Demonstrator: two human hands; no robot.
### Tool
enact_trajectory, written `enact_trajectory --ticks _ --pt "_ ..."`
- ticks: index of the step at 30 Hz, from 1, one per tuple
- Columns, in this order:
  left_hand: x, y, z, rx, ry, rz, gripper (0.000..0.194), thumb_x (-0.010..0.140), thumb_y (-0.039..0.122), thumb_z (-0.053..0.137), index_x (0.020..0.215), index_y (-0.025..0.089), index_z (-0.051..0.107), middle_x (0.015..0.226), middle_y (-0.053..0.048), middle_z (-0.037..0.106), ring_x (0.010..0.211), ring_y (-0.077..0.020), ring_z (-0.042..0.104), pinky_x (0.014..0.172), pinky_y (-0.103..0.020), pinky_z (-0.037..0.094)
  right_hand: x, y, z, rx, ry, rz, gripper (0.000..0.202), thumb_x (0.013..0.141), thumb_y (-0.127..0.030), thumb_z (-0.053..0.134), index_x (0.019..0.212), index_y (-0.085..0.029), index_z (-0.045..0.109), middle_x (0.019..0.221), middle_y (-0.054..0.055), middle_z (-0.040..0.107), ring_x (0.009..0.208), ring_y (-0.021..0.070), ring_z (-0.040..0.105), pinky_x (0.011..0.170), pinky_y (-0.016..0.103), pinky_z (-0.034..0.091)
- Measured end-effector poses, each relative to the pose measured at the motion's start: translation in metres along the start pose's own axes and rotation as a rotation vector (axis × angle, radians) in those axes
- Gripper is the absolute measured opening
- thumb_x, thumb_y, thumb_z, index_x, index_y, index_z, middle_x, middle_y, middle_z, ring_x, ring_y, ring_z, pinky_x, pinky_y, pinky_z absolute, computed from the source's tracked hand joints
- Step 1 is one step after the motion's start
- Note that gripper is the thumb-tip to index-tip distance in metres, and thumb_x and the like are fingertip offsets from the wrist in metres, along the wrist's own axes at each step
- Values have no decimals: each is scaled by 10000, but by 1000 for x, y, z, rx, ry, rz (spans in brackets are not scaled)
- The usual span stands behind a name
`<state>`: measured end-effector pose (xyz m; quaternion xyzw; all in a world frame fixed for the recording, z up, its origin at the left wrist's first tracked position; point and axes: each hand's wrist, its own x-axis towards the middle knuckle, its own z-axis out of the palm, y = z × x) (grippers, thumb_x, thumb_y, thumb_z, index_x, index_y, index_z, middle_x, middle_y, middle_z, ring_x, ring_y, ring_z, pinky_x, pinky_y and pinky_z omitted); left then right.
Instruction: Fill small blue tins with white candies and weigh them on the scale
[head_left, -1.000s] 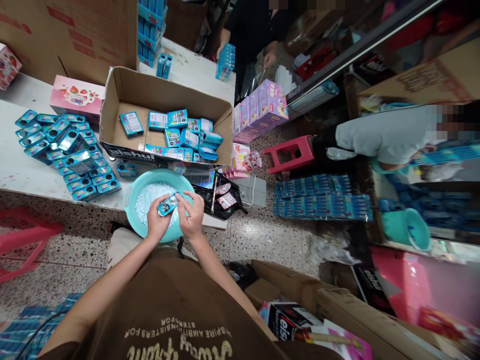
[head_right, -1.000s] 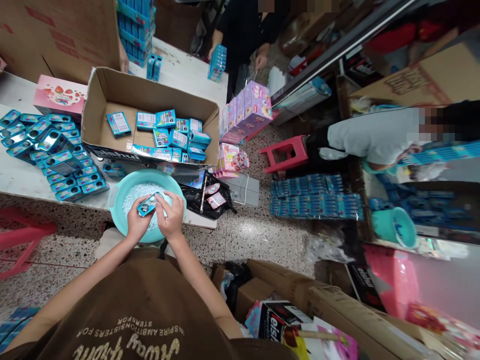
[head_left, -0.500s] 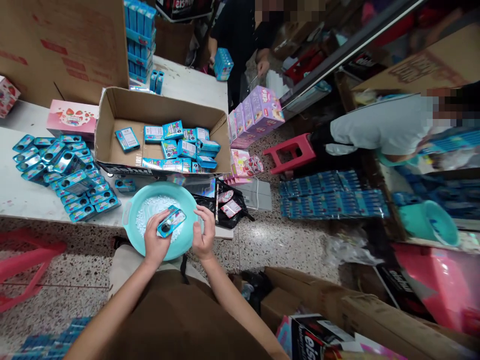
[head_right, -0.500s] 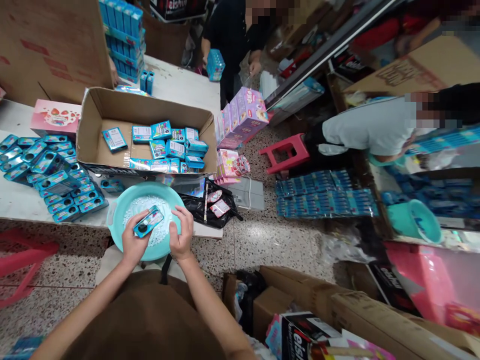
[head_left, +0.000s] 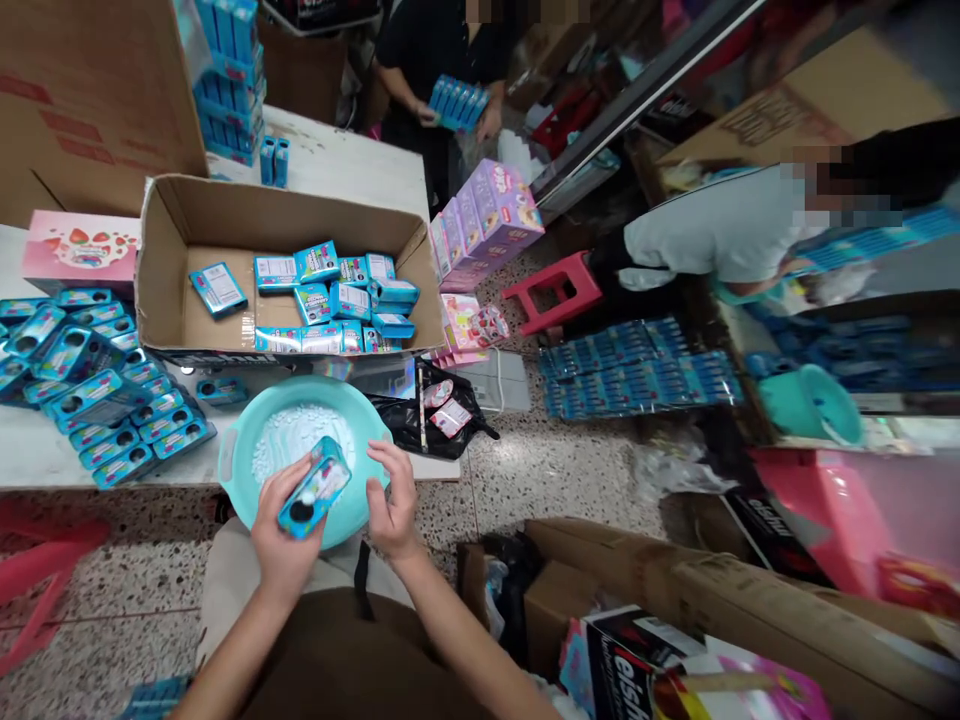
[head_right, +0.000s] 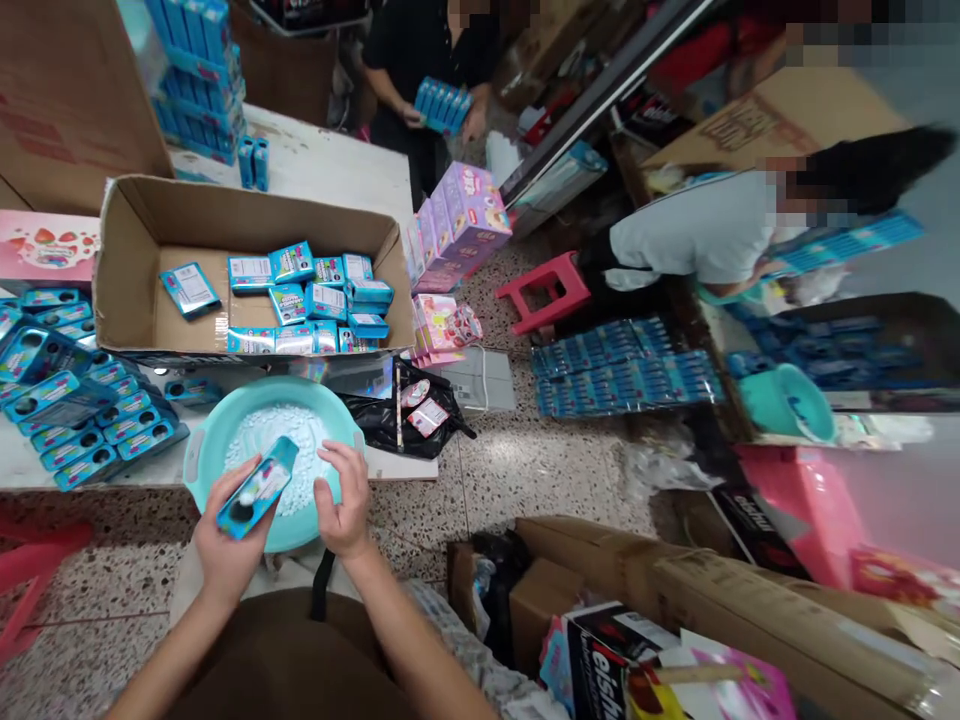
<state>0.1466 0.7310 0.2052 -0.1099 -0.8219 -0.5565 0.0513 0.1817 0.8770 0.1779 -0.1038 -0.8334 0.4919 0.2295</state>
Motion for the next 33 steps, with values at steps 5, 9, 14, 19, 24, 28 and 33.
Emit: enact_trajectory --ticks 5,9,14,19,24,28,33 --pt "2 3 -6 49 -34 97 494 695 134 695 1166 231 583 1146 -60 645 1051 -231 600 925 -405 474 -1 9 1 43 29 52 286 902 -223 407 1169 -227 510 1163 80 572 1119 222 520 990 489 394" --pt "1 -24 7 166 -5 -22 427 740 175 667 1156 234 594 1130 -50 652 1040 -217 599 931 -382 470 -5 16 5 43 36 170 273 916 -231 393 1162 -223 510 1168 78 564 1138 208 504 1017 472 379" --pt "-1 -62 23 242 -11 -102 393 749 204 654 1138 214 604 1103 -61 663 1033 -226 599 911 -377 472 -13 23 9 28 -2 259 273 924 -252 385 1149 -209 533 1146 80 570 1101 194 516 972 419 422" --pt "-5 -77 31 256 -62 -181 358 747 169 617 1103 198 611 1081 -72 670 1013 -231 601 905 -389 467 -16 27 12 -65 -117 169 282 922 -257 407 1133 -218 590 1133 78 567 1097 197 513 975 411 413" --pt "-10 -69 31 260 -116 -183 421 699 90 573 1102 204 614 1079 -70 673 1001 -235 599 908 -404 458 -20 28 25 -228 -216 7 324 904 -278 451 1180 -249 617 1257 95 480 1178 242 447 999 466 385" --pt "-16 -63 28 230 -124 -226 489 652 29 502 1091 206 627 1086 -65 672 1008 -234 601 931 -415 450 -26 22 37 -253 -273 -162 363 885 -295 484 1235 -276 578 1375 88 387 1265 277 376 1028 507 357" --pt "-21 -59 11 135 -42 -249 412 697 90 560 1086 210 626 1104 -53 665 1033 -211 603 937 -373 460 -28 14 34 -132 -265 -310 429 893 -287 446 1320 -257 477 1380 103 398 1256 258 415 1006 473 393"
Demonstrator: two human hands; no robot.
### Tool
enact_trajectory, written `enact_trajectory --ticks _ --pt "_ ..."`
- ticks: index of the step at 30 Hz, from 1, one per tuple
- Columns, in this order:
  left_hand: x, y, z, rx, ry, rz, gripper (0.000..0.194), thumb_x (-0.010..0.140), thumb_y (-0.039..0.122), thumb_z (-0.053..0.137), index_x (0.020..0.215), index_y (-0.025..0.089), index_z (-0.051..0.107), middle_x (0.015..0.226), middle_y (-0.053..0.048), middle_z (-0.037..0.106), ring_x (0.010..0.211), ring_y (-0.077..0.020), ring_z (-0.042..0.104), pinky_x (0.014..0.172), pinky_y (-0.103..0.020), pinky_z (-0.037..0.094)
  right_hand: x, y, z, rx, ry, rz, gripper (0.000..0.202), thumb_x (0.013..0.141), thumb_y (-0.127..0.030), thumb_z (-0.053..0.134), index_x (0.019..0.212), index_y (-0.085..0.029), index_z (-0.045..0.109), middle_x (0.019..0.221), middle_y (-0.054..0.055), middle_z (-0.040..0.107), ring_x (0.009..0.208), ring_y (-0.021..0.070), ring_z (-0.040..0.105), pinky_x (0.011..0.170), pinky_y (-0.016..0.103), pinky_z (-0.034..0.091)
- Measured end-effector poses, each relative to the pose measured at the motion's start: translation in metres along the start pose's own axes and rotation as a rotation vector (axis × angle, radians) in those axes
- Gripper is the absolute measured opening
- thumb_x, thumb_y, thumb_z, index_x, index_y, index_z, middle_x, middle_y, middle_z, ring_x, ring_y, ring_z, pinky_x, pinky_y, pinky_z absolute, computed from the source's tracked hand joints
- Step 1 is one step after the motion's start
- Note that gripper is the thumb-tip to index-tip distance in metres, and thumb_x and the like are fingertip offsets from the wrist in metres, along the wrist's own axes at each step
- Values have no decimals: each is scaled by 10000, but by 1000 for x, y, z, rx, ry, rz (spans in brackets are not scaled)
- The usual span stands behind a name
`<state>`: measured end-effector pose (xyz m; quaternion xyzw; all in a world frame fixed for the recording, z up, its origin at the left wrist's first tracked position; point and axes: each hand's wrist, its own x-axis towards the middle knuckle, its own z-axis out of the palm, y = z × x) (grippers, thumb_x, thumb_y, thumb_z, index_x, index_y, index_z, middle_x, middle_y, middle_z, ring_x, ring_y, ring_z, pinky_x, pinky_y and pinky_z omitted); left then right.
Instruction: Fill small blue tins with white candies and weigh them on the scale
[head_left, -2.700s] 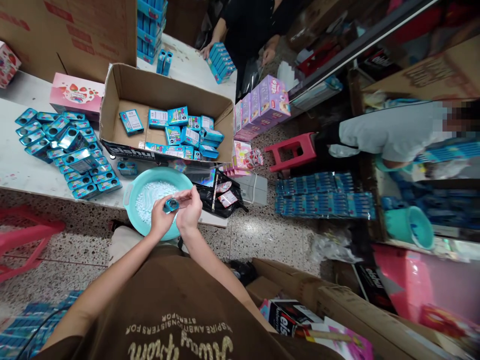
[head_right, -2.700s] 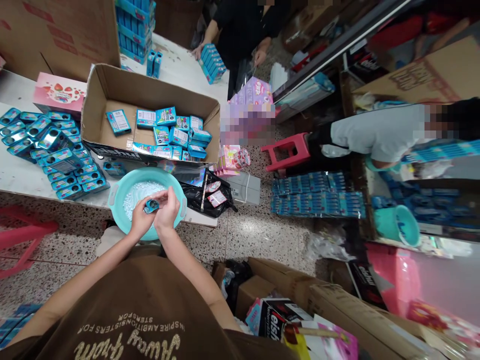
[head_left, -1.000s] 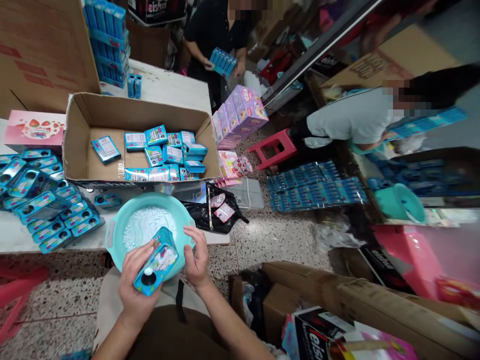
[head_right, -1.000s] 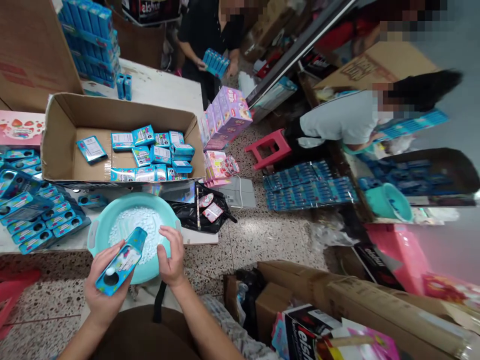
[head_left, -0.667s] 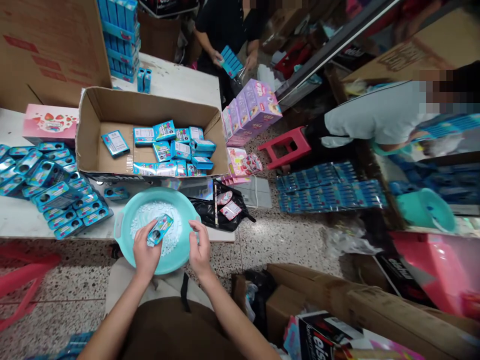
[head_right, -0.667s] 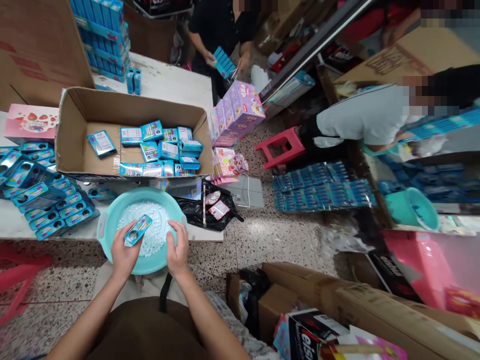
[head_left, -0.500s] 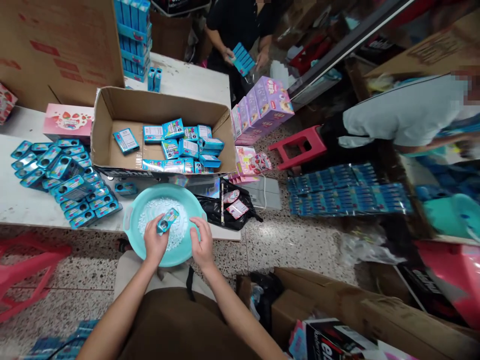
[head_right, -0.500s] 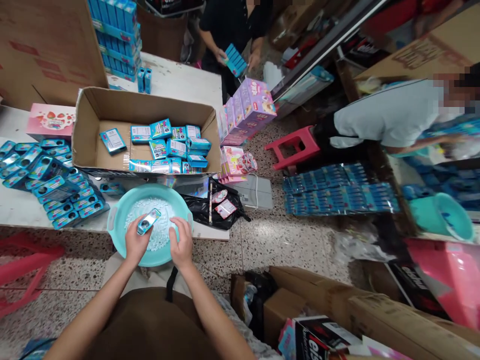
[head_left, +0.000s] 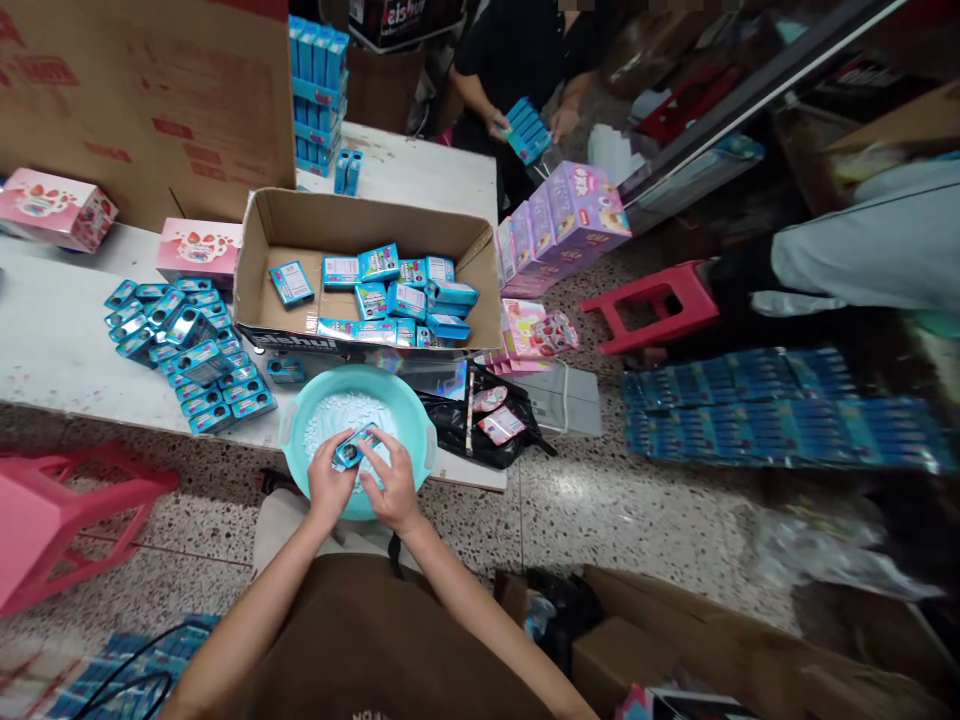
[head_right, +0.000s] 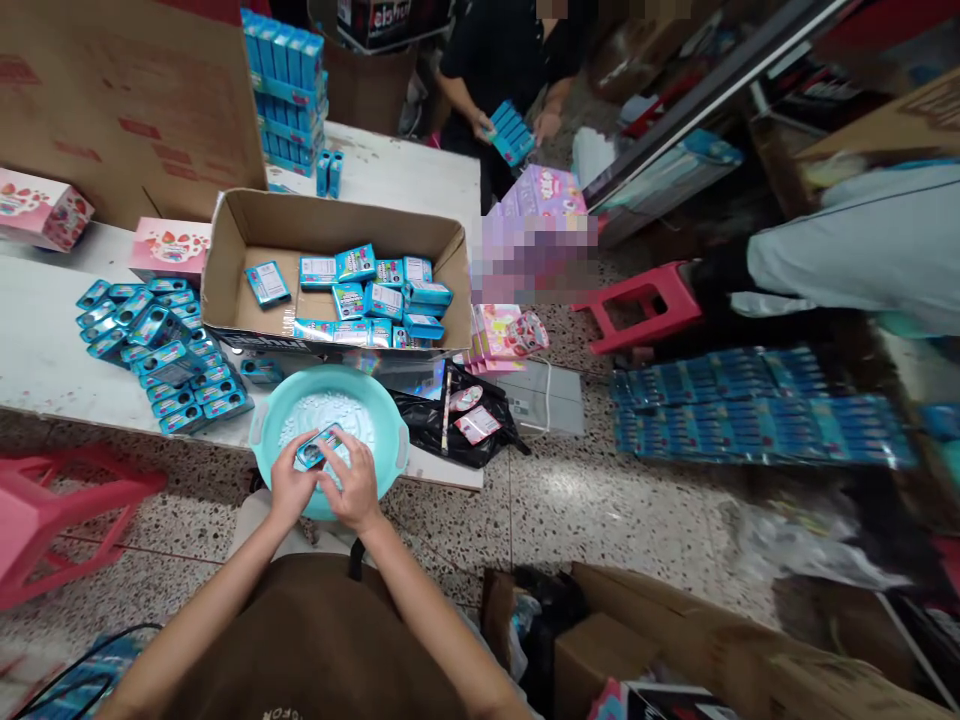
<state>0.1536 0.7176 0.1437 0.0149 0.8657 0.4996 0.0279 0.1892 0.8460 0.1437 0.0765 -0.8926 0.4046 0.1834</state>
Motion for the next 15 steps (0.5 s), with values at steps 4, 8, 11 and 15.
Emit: enact_trajectory --ticks 4,8,11,15 --pt "-1 -7 -26 -6 159 -42 348 720 252 661 1062 204 618 1067 -55 667 1008 -207 615 925 -358 467 -2 8 -11 58 199 129 405 897 -276 411 1294 -229 477 1318 110 476 1233 259 445 1017 504 371" --pt "5 -20 -50 27 233 -117 353 713 328 680 1030 188 614 1004 -64 674 938 -205 636 876 -349 489 -9 34 1 86 46 297 296 909 -278 412 1148 -206 571 1163 96 599 1122 233 523 974 467 407" --pt "11 -26 -63 12 312 -157 400 701 363 695 1040 176 597 992 -69 669 902 -193 640 848 -330 498 -18 55 24 60 -264 341 277 898 -316 453 1091 -177 595 1099 98 626 1079 224 541 953 411 426" --pt "14 -29 -80 39 389 -178 430 687 383 707 1042 170 590 972 -64 663 876 -181 633 830 -312 496 -23 73 50 -165 -701 496 291 884 -313 474 1097 -146 581 1143 135 582 1106 242 515 926 363 422"
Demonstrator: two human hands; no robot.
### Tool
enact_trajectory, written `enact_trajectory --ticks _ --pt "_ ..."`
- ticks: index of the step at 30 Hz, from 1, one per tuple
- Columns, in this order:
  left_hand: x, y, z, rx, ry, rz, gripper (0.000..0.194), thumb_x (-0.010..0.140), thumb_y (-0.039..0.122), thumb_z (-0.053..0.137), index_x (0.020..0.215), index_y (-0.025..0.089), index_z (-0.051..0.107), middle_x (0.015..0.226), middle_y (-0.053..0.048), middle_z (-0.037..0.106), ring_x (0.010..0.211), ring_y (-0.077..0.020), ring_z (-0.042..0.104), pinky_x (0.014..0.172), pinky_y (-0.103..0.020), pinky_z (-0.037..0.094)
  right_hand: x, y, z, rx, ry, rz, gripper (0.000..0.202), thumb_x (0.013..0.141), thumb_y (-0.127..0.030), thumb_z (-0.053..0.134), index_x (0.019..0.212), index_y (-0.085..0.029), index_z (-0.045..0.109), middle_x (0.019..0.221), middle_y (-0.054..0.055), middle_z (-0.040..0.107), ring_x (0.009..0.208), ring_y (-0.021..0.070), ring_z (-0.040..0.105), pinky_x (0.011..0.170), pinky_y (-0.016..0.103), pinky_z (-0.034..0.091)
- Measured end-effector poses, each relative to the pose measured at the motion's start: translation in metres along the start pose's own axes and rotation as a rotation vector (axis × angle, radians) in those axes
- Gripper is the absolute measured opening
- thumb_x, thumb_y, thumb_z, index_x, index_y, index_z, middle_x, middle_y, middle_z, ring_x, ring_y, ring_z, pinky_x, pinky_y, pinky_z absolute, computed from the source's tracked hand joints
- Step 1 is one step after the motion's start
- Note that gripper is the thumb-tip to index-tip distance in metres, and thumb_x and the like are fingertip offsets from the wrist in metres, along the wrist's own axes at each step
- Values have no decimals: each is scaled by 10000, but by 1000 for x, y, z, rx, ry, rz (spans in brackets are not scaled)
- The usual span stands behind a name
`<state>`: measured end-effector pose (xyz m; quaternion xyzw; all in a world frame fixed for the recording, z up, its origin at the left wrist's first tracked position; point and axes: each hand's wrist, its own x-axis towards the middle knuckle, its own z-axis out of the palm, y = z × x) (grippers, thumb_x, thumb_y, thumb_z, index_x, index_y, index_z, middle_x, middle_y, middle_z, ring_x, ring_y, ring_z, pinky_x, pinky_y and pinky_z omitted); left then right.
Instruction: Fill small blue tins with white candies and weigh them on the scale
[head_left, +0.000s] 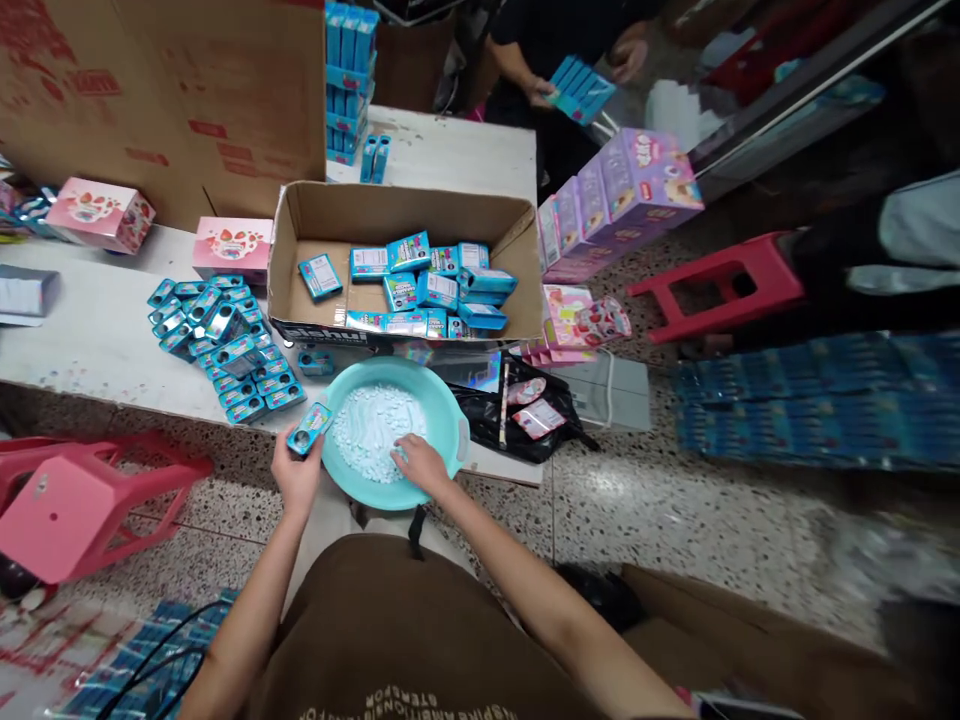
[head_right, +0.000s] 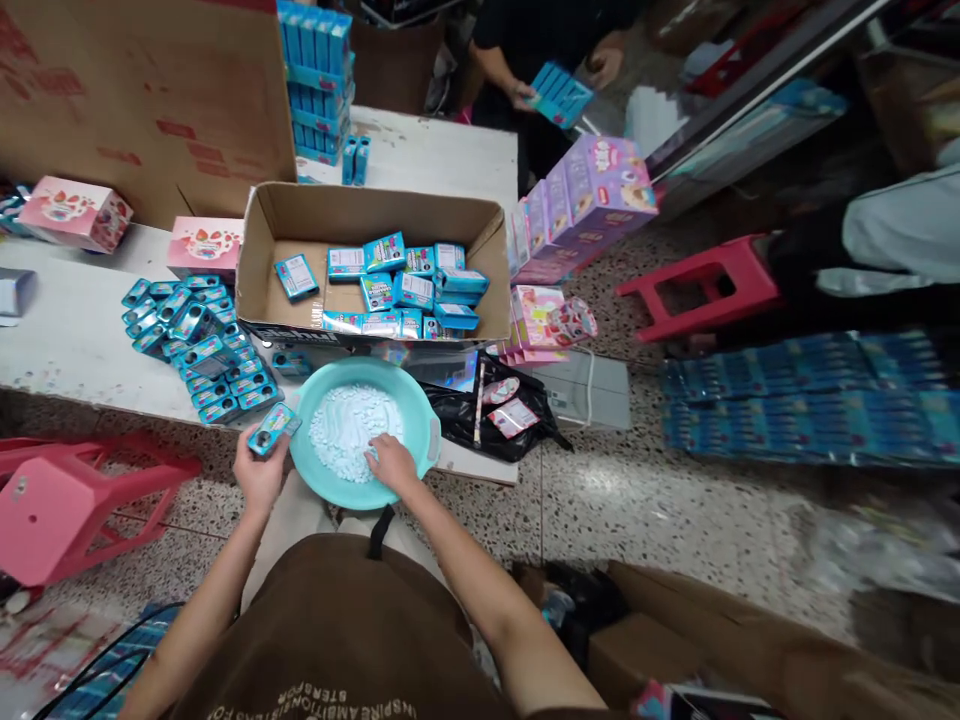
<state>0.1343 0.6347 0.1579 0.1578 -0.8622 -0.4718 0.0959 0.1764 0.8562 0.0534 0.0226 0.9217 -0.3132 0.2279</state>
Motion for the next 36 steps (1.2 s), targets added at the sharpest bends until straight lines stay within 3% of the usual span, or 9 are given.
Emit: enact_trajectory --ticks 5,11,14,17,22,25,30,32,36 --pt "0 0 -19 13 34 6 448 666 389 725 1029 165 587 939 -48 653 850 -169 621 811 -298 494 16 1 13 -114 -195 364 342 873 -193 433 1172 -47 515 1199 264 512 1053 290 544 817 369 438" --pt "-12 5 -34 34 62 -57 445 664 388 724 1018 166 573 945 -45 643 845 -164 614 801 -299 489 16 -32 37 -4 -316 210 232 788 -102 503 991 -102 617 996 135 644 881 189 608 721 250 441" --pt "-17 3 -41 31 86 -99 455 652 395 730 1013 169 569 925 -36 638 822 -160 608 792 -306 486 18 -43 32 39 -292 79 237 822 -100 449 961 -179 624 988 43 652 891 133 589 765 208 431" --pt "-20 -1 -47 52 109 -128 457 648 390 734 1012 170 568 914 -33 632 813 -157 604 793 -309 481 33 -32 10 20 -198 50 262 875 -139 381 1046 -180 576 1102 69 599 999 159 550 854 247 410" --pt "-25 -5 -56 70 133 -162 461 647 390 733 1021 174 571 920 -31 622 832 -162 601 818 -320 479 65 7 -21 -131 -68 273 350 883 -92 292 1200 -94 442 1228 212 472 1080 246 511 855 341 404" --pt "-30 -10 -58 60 148 -192 475 636 385 744 1026 173 575 928 -34 624 835 -165 601 835 -330 476 57 7 -10 -127 -164 252 322 829 -51 374 1126 -80 492 1140 214 524 939 232 570 779 330 429" --pt "-39 -22 -56 40 157 -250 514 616 391 759 1048 175 580 939 -41 633 848 -178 604 858 -361 472 27 -21 21 -13 -290 10 238 817 -130 481 1038 -186 549 1021 53 586 830 142 581 735 228 439" --pt "-41 -24 -56 44 162 -272 534 604 398 764 1054 176 580 937 -42 637 841 -181 607 861 -372 474 33 -22 19 7 -236 -8 234 872 -188 423 1080 -187 528 1071 63 568 888 151 568 770 238 436" --pt "-43 -20 -57 41 180 -279 551 594 400 766 1060 176 577 947 -45 638 841 -186 615 851 -374 487 77 -5 -3 -62 136 126 333 921 -265 351 1178 -89 467 1185 172 486 1084 242 474 923 345 384"
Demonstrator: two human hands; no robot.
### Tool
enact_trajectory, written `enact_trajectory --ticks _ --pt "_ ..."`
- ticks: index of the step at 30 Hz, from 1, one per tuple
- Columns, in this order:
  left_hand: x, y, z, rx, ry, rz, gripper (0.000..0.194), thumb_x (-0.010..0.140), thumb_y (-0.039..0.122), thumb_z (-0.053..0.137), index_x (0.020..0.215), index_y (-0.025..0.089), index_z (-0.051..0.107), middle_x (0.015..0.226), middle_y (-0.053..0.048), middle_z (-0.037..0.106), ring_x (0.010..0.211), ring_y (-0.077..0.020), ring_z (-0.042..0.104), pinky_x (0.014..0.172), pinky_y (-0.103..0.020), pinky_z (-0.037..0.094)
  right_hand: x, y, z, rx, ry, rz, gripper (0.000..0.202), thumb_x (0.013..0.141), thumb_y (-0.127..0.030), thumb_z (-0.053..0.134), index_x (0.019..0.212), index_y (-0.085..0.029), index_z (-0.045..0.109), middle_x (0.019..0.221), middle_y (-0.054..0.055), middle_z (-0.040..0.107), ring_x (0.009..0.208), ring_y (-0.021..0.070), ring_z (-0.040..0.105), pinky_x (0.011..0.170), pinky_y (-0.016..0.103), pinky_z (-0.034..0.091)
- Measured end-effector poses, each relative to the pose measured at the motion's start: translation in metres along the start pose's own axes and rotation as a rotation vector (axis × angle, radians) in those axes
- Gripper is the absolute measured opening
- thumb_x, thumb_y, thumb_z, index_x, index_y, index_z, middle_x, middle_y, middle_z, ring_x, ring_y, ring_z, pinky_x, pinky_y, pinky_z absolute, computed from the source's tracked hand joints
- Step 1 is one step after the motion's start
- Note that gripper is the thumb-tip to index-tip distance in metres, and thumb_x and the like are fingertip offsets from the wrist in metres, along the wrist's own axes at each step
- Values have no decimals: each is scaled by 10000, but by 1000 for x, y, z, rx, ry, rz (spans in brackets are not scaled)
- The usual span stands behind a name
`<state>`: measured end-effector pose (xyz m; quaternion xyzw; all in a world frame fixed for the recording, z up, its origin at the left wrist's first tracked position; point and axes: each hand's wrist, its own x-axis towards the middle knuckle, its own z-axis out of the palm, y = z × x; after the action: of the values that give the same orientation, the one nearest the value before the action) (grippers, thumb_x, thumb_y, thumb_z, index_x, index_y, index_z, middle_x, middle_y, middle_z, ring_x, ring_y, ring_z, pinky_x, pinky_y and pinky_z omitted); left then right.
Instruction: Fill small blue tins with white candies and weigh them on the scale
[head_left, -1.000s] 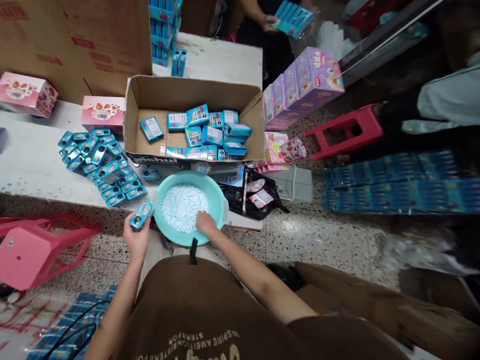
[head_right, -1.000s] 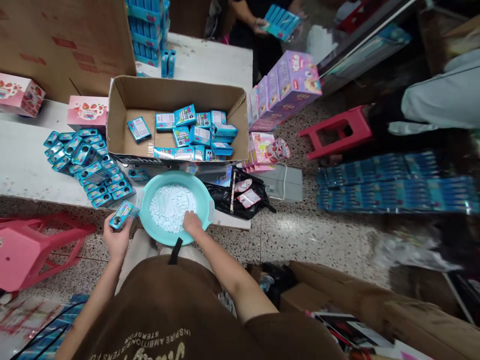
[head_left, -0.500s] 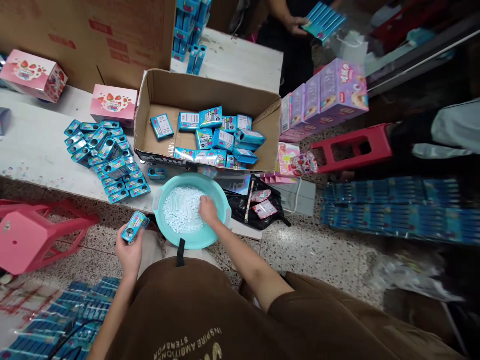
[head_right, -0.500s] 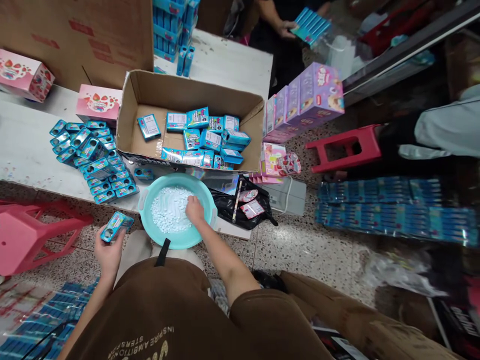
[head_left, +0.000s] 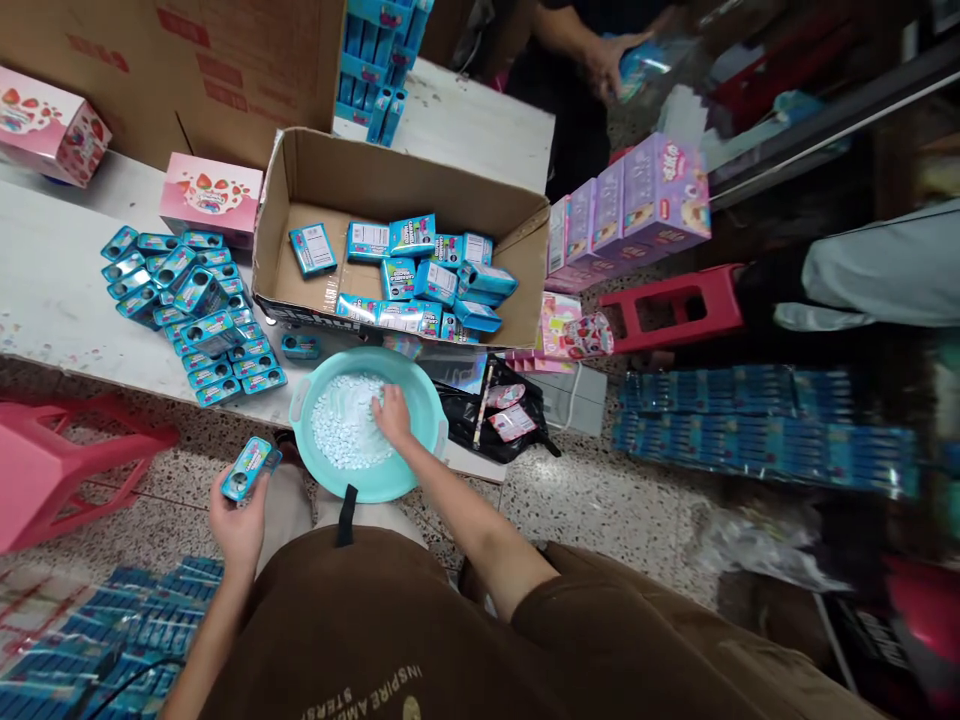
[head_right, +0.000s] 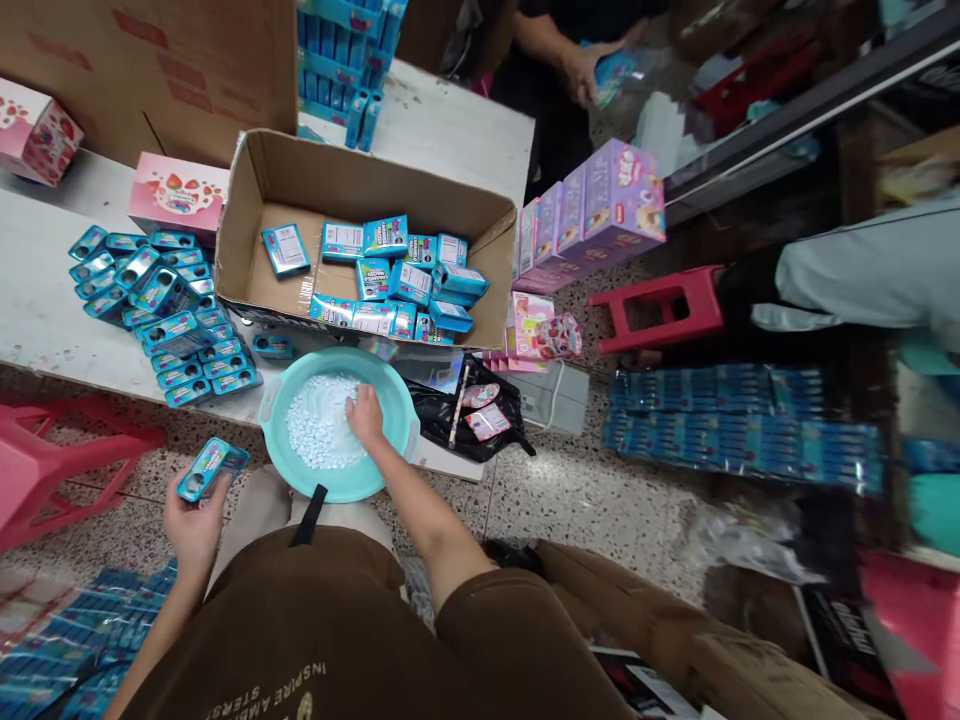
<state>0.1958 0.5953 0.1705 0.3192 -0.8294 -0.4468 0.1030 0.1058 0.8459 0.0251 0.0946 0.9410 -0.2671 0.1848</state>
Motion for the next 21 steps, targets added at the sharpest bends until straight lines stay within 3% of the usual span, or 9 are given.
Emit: enact_trajectory --ticks 2,4,7,11,13,17,19,21 --pt "-2 2 -3 9 -3 8 538 600 397 764 1055 176 579 934 -40 639 826 -182 616 840 -371 493 21 3 -1 -36 89 -6 351 908 -286 403 1182 -78 473 1178 179 481 1112 266 440 959 373 359" --pt "-5 3 -6 26 -18 21 523 611 395 759 1053 179 582 923 -37 642 815 -180 616 838 -371 494 28 0 6 -30 56 -59 335 901 -285 425 1163 -86 487 1160 172 481 1091 258 445 956 370 365" --pt "-10 0 -10 53 -27 29 530 611 396 760 1063 183 585 936 -43 645 826 -187 618 852 -382 489 8 -13 24 53 -78 -228 260 896 -257 430 1098 -115 515 1121 135 488 1039 212 475 928 321 393" --pt "-15 -6 -12 48 -6 3 555 608 399 761 1083 178 579 945 -52 643 838 -193 620 865 -392 483 -28 -22 39 202 -334 -602 227 884 -253 450 1091 -191 521 1125 69 501 999 158 509 868 254 427" --pt "-16 -8 -12 36 -4 1 553 607 397 762 1080 177 578 955 -54 640 853 -193 619 862 -379 482 -25 -23 37 225 -283 -549 247 906 -231 392 1121 -193 509 1129 70 507 1020 159 506 878 255 422" --pt "-18 -8 -12 51 -19 -3 529 609 386 763 1061 177 584 946 -46 642 843 -182 616 839 -353 486 21 -34 29 156 42 -164 331 921 -174 295 1193 -92 465 1181 158 474 1120 217 435 987 338 351" --pt "-19 -8 -12 60 -28 -5 511 616 379 760 1054 180 586 950 -45 646 848 -181 616 844 -351 482 39 -45 31 101 30 -185 324 902 -160 331 1171 -67 486 1187 181 468 1131 241 412 1013 371 322" --pt "-19 -7 -11 65 -27 4 503 617 374 760 1050 181 589 966 -48 647 861 -182 616 858 -350 475 40 -55 36 68 -101 -367 289 886 -151 364 1112 -88 533 1152 163 499 1099 237 428 1002 367 336"
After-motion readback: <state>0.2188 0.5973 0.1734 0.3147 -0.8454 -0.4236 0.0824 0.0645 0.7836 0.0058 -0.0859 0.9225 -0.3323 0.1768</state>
